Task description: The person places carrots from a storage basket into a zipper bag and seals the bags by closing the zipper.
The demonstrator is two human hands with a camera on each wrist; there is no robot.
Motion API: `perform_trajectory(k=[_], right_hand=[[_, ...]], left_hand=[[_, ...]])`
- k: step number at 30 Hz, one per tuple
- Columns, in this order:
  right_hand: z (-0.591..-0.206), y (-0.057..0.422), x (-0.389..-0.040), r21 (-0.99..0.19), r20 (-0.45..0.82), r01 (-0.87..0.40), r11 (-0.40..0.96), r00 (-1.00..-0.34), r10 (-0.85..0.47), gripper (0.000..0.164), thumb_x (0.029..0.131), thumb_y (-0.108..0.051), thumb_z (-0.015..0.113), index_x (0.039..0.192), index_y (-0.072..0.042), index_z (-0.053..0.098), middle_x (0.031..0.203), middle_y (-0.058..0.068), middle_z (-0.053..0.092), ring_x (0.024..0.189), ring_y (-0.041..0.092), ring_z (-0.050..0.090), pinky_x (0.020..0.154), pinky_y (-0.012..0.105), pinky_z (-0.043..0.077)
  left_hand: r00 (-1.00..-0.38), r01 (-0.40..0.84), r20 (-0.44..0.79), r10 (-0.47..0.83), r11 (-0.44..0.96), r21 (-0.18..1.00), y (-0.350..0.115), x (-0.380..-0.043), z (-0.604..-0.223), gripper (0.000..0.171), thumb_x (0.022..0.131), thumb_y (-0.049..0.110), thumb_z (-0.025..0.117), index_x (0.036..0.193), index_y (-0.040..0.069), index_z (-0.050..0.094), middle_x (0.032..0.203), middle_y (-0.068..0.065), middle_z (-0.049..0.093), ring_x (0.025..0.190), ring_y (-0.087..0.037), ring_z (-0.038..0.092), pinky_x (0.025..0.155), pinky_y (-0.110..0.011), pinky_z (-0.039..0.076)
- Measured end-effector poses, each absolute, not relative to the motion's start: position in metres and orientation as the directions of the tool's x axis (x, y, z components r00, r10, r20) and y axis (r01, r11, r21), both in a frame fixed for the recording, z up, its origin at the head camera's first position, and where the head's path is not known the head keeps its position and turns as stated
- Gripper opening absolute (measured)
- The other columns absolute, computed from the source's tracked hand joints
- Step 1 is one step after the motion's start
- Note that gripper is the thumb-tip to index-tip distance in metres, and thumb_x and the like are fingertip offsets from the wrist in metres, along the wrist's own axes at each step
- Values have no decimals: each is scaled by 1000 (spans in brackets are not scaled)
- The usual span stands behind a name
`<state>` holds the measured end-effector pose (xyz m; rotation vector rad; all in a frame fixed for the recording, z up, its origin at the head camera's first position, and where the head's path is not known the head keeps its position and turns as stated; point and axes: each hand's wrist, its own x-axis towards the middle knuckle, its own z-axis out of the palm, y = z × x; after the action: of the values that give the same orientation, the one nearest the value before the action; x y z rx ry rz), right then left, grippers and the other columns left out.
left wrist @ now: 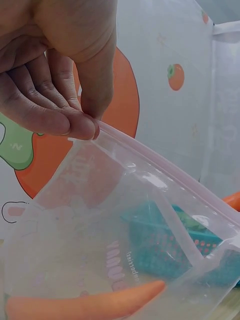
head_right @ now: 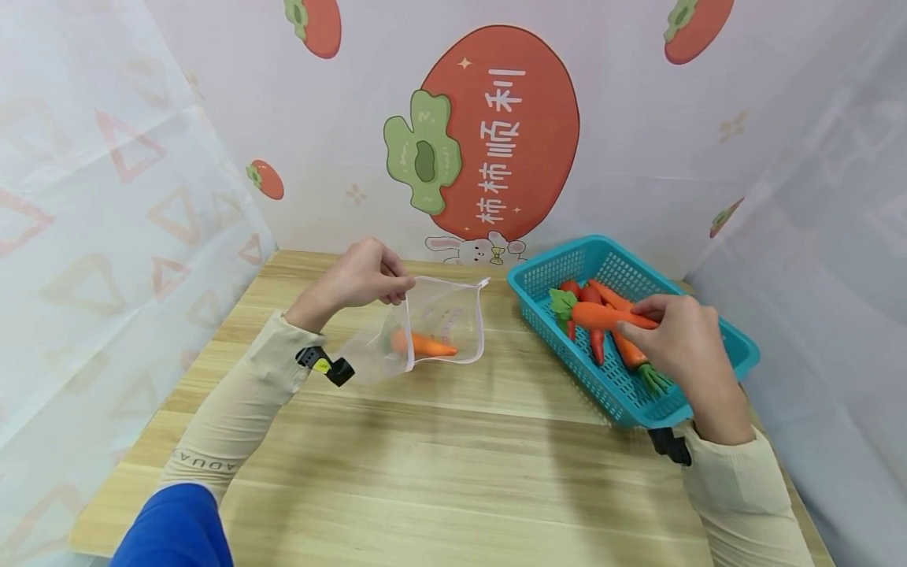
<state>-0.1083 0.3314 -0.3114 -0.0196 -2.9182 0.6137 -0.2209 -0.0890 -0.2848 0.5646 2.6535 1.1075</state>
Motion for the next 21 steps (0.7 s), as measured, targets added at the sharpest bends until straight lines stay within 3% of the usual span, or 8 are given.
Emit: perform_trajectory(k=[5, 10, 17, 21], right_hand=[[-306, 327, -110, -392, 178, -46, 919, -984, 26, 36, 97, -26, 78, 112, 6, 76, 101, 29, 74, 72, 26, 60, 57, 33, 43], [-301, 323, -111, -402, 176, -41, 915, -984, 33, 38, 97, -28, 77, 114, 6, 75, 105, 31, 74, 75, 29, 61, 54, 32, 45], [-294, 319, -113, -402, 176, -52, 914, -984, 22, 38, 97, -29, 78, 114, 5, 76, 104, 30, 74, 77, 30, 62, 54, 31, 46], [-294, 316, -113, -395, 182, -65, 917, -983, 8, 37, 95, -28, 80, 113, 5, 77, 101, 28, 75, 75, 29, 63, 54, 31, 46]], left_hand=[[-904, 261, -54, 424, 646, 717, -89, -222, -284, 15, 97, 11, 72, 89, 3, 82, 77, -8, 79, 66, -13, 75, 70, -32, 66], [-902, 263, -52, 429, 640, 722, -87, -221, -285, 15, 96, 10, 72, 89, 2, 82, 77, -9, 79, 66, -14, 76, 70, -32, 66], [-901, 268, -47, 431, 640, 720, -86, -221, -286, 16, 96, 9, 71, 88, 2, 82, 76, -9, 79, 66, -14, 76, 77, -42, 67], [-900, 280, -40, 434, 646, 710, -85, -220, -285, 16, 96, 10, 71, 87, 2, 82, 75, -8, 79, 66, -15, 76, 74, -39, 67]])
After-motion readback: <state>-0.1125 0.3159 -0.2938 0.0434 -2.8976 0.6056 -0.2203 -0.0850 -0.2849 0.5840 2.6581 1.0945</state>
